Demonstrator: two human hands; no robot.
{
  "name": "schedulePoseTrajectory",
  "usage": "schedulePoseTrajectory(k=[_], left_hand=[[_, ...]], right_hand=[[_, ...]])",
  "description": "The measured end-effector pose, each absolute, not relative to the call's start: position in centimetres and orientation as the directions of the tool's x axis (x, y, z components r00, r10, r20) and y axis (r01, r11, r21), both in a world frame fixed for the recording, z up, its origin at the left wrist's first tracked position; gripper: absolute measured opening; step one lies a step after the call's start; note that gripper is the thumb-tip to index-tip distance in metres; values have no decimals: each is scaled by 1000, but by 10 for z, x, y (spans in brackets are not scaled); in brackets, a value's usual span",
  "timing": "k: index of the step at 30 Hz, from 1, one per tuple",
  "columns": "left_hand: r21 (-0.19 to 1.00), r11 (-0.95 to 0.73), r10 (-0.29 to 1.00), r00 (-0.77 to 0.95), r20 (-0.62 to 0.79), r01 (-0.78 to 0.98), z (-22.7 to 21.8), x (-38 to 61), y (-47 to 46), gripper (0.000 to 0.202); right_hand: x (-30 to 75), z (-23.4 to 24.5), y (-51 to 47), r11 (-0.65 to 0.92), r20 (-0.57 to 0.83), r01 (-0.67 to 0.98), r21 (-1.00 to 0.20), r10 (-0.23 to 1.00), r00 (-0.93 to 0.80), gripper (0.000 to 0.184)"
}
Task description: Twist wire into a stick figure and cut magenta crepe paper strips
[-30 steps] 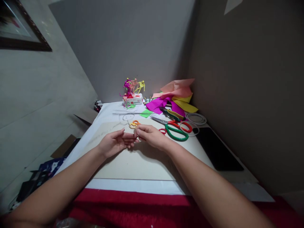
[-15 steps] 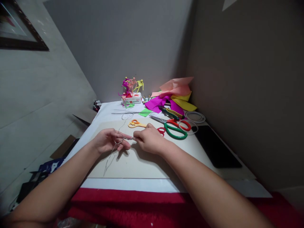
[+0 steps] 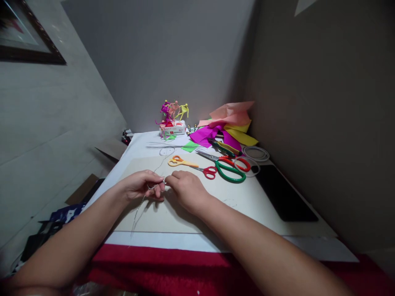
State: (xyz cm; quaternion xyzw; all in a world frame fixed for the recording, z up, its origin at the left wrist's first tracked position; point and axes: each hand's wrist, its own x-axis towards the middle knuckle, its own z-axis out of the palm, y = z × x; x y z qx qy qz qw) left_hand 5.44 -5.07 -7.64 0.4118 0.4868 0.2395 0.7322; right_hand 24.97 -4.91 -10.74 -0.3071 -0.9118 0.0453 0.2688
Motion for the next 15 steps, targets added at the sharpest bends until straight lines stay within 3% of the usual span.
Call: schedulePoseTrajectory(k=[2,9,15], left_hand=[[840,540,759,403,-512,50,-78,57,-52,26],[892,447,842,304,-446,70,-80,65,-57,31],[906,419,865,275,-420,65,-74,67,-60,33]], right_hand=[[249,-108,-50,792,451,556,-253,604,-657,21],[249,-102,-58,755,419,650,-81,618,-666,19],[250,-104,-51,761,480,641,-103,602,-638,15]])
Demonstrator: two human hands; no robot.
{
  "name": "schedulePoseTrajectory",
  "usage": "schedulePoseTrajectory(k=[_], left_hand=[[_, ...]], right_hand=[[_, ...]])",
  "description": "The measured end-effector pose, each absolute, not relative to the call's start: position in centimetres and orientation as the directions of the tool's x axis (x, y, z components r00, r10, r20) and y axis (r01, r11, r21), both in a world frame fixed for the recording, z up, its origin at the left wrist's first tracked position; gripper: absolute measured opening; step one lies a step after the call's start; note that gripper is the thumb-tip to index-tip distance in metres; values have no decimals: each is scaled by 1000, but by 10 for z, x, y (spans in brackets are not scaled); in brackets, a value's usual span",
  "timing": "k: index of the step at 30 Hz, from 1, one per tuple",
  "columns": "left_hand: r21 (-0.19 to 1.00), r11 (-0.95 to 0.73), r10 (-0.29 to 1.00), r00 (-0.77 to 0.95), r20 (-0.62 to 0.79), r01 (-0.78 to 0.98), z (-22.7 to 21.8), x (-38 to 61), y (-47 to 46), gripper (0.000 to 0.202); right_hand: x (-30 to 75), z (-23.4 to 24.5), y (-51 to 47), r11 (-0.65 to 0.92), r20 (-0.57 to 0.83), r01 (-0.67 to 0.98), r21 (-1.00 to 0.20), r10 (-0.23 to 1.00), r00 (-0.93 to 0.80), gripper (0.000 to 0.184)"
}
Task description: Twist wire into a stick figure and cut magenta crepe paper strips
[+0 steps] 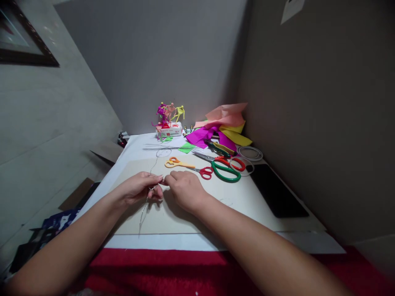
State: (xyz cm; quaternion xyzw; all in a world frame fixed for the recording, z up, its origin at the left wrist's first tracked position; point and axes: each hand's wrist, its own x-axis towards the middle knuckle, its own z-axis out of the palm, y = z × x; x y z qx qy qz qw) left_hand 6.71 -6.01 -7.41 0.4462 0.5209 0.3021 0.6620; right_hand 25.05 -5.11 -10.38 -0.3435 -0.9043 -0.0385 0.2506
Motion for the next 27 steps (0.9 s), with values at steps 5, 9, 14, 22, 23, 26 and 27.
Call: schedulePoseTrajectory(k=[5,9,14,22,23,26,27], left_hand=[[961,271,949,156,-276,50,-70,66,-59,26],[982,182,970,154,-187,44,-72,66,-58,29],[983,160,975,143,-171,88,-70,67,-60,31],[988,107,973,194,-128,114,-68,68,-65,32],[988,97,973,198,-119,116,-67,68,-66,33],[990,86,978,179,-105,112,-66,70,-67,32],[991,85,981,167,-102,108,-65,70,-68,31]], right_hand=[[259,-102,-32,735,549,630,-251,644,-532,17],[263,-101,-27,699,519,611,-371,702,-488,15],[262,-100,-32,763,595,592,-260,609,-524,18],[258,-95,-44,770,690,616,-164,536,-487,24],[257,-95,-44,769,687,615,-177,543,-482,24],[257,-94,-44,764,670,597,-243,578,-466,22],[257,-93,-43,762,662,590,-269,591,-461,21]])
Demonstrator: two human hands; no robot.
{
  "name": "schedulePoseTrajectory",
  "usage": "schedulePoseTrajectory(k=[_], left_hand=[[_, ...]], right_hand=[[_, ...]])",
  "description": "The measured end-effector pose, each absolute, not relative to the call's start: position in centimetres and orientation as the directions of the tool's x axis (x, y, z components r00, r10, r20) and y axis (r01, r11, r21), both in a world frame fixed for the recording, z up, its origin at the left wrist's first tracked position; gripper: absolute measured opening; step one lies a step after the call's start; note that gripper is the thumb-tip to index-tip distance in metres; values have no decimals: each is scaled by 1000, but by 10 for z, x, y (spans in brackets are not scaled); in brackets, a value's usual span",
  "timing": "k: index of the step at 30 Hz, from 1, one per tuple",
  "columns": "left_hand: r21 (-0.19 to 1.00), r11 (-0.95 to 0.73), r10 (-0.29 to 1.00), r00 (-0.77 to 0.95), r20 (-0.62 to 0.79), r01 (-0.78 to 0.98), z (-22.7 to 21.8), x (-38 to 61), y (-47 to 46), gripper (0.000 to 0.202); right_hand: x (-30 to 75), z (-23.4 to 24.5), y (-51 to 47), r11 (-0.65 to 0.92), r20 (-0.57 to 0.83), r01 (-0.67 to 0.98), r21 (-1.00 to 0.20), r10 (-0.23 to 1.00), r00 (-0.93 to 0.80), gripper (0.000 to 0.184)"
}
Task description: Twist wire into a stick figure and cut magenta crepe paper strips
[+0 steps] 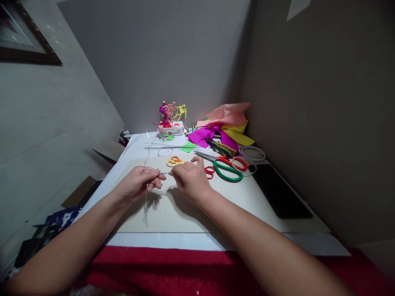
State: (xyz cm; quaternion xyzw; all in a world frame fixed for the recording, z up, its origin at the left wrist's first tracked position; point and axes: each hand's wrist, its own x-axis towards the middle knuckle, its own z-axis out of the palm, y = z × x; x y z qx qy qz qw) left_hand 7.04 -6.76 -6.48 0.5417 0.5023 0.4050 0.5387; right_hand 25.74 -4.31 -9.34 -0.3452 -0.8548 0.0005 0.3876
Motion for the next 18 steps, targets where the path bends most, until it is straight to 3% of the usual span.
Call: schedulePoseTrajectory(k=[11,16,18], left_hand=[[997,69,996,51,-67,-35,-70,69,-63,30],[995,76,997,10,-75,-61,-68,72,-65,27],[998,41,999,-33,-43,-57,-65,73,-66,28]], right_hand=[[261,-95,-28,611,477,549,-570,790,-384,20],[260,-95,-32,651,613,574,-497,731,-300,16],[263,-94,-30,649,679,547,-528,710,-187,16]])
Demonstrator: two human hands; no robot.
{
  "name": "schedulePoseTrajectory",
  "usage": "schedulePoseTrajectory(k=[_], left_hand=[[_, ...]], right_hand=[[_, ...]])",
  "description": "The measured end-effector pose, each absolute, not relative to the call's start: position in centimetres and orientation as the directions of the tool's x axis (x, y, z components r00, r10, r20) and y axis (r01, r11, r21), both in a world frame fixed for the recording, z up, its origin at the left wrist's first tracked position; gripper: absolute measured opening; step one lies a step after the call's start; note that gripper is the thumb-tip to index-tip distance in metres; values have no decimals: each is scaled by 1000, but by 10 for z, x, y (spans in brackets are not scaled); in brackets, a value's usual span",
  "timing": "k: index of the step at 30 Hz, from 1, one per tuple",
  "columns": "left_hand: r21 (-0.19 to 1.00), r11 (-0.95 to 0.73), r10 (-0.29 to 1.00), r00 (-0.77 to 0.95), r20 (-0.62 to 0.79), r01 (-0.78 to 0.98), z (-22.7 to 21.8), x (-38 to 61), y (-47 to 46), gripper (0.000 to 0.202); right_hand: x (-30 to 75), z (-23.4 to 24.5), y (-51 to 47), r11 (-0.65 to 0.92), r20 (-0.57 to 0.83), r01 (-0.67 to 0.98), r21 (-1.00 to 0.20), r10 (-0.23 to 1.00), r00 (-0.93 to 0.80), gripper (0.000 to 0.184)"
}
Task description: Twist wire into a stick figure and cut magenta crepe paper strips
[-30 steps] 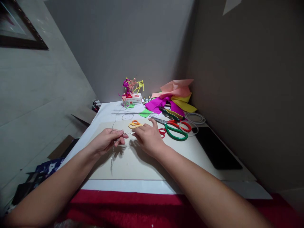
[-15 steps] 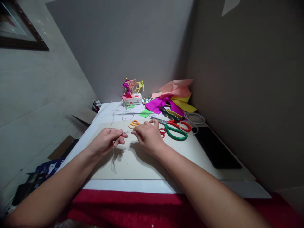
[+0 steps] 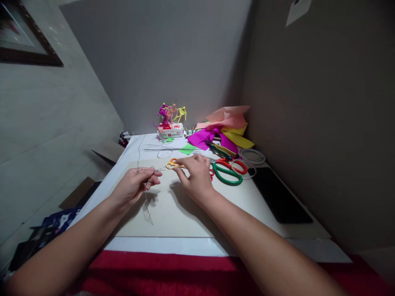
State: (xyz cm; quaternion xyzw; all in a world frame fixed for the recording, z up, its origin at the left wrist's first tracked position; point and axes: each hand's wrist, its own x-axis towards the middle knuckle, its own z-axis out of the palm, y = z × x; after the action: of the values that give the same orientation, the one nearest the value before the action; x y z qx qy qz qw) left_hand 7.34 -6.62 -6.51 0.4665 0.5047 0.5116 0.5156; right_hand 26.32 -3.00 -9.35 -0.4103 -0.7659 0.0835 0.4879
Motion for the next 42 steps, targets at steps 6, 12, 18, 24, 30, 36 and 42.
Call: schedulePoseTrajectory(k=[6,12,18,24,30,36,42], left_hand=[[997,1,989,-150,-12,-72,-62,72,-65,28],[997,-1,994,-105,-6,-72,-64,76,-68,28],[998,12,997,-72,-17,-62,-61,77,-72,29],[999,-2,998,-60,-1,-54,-59,78,-74,29],[999,-20,999,-42,18,-35,-59,80,-76,29],[999,0,1000,-7,-1,-49,-59,81,-80,28],[997,30,999,-25,-32,-67,-57,80,-81,30]], right_hand=[[264,-93,-22,239,242,-40,-970,961,-135,42],[250,-91,-35,-16,104,-378,-926,949,-296,31],[253,-93,-32,57,156,-400,-915,963,-219,20],[256,-86,-34,46,144,-432,-900,970,-196,16],[254,-82,-38,91,180,-392,-916,964,-198,17],[253,-82,-38,-29,82,-440,-897,969,-232,12],[257,-78,-39,-3,150,-476,-879,948,-282,19]])
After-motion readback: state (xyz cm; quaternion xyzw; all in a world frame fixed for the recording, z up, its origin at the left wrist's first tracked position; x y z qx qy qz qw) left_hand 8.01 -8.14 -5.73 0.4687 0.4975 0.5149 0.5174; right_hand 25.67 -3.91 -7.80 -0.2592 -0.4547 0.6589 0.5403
